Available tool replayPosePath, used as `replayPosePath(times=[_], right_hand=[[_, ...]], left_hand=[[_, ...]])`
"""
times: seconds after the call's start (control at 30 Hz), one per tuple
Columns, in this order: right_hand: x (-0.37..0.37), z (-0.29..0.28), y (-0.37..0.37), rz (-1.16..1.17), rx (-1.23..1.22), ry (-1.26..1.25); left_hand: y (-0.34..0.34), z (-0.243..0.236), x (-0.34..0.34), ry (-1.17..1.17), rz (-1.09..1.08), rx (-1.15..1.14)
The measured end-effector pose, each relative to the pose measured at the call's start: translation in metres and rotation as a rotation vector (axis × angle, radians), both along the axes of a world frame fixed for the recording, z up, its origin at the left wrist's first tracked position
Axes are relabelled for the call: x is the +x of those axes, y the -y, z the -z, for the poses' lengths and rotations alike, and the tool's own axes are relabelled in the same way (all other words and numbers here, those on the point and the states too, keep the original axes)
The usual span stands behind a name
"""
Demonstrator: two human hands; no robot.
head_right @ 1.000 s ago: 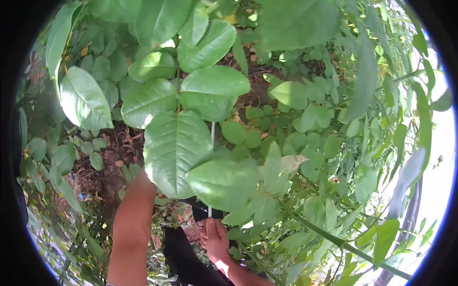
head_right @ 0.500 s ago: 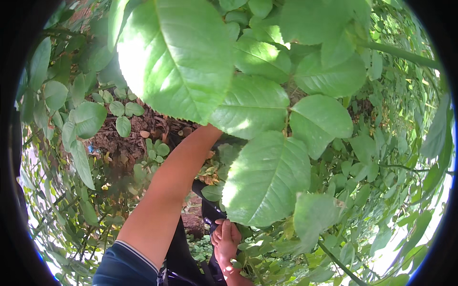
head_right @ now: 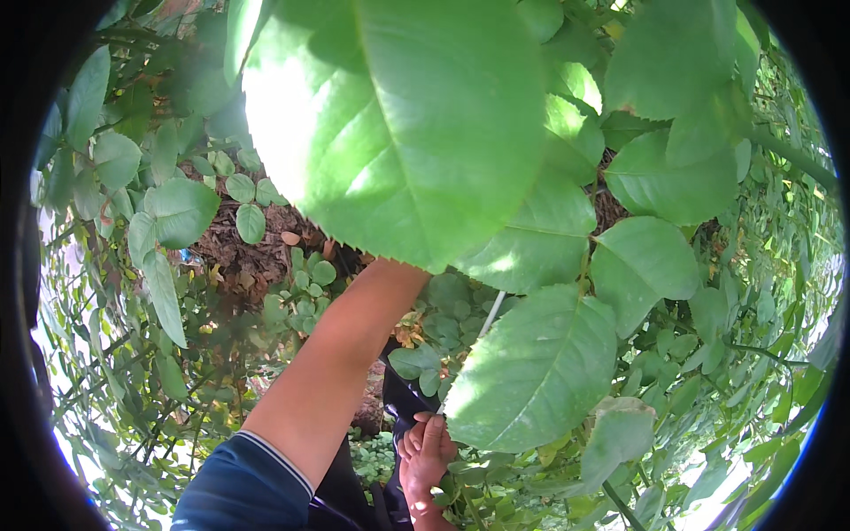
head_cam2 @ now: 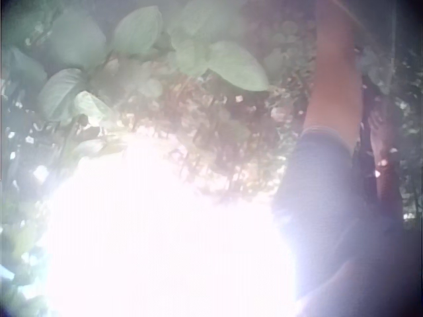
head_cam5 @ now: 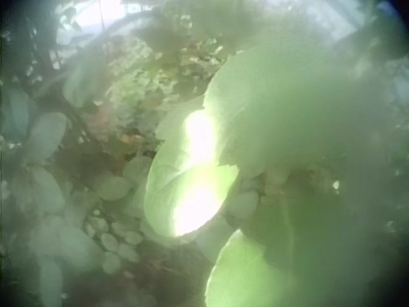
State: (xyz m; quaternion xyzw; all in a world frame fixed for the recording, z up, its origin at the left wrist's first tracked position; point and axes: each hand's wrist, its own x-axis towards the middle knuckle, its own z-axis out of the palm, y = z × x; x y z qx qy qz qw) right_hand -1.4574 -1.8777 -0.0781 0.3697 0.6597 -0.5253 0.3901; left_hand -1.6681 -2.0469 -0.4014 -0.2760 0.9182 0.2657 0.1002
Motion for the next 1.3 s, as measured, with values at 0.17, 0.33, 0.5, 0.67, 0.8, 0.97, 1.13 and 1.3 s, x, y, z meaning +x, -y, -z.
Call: replayPosePath(times=[0.17, 0.33, 0.5, 0.67, 0.8, 0.97, 1.13, 1.3], right_hand=[[0.004, 0.006, 0.0, -0.058, -0.038, -0.137], [-0.009, 0.002, 0.014, -0.168, -0.042, -0.203], [-0.016, -0.01, 0.043, -0.094, -0.138, -0.346], [-0.008, 0.018, 0.065, -0.167, -0.104, 0.086], [-0.013, 0.004, 0.063, -0.091, 0.06, -0.293], [-0.012, 0.001, 0.071, -0.146, -0.032, -0.007], [-0.016, 0.002, 0.066, -0.088, -0.05, -0.113], [-0.02, 0.008, 0.069, -0.059, -0.067, -0.212]], left_hand=[[0.05, -0.063, 0.029, 0.009, 0.17, 0.407], [0.086, -0.065, 0.073, 0.04, 0.147, 0.516], [0.095, -0.063, 0.107, 0.176, 0.072, 0.513], [0.103, -0.069, 0.117, 0.105, 0.025, 0.647], [0.106, -0.068, 0.119, 0.104, 0.009, 0.651], [0.109, -0.071, 0.12, 0.124, 0.012, 0.673], [0.105, -0.075, 0.122, 0.098, -0.015, 0.696], [0.11, -0.076, 0.122, 0.07, -0.057, 0.654]])
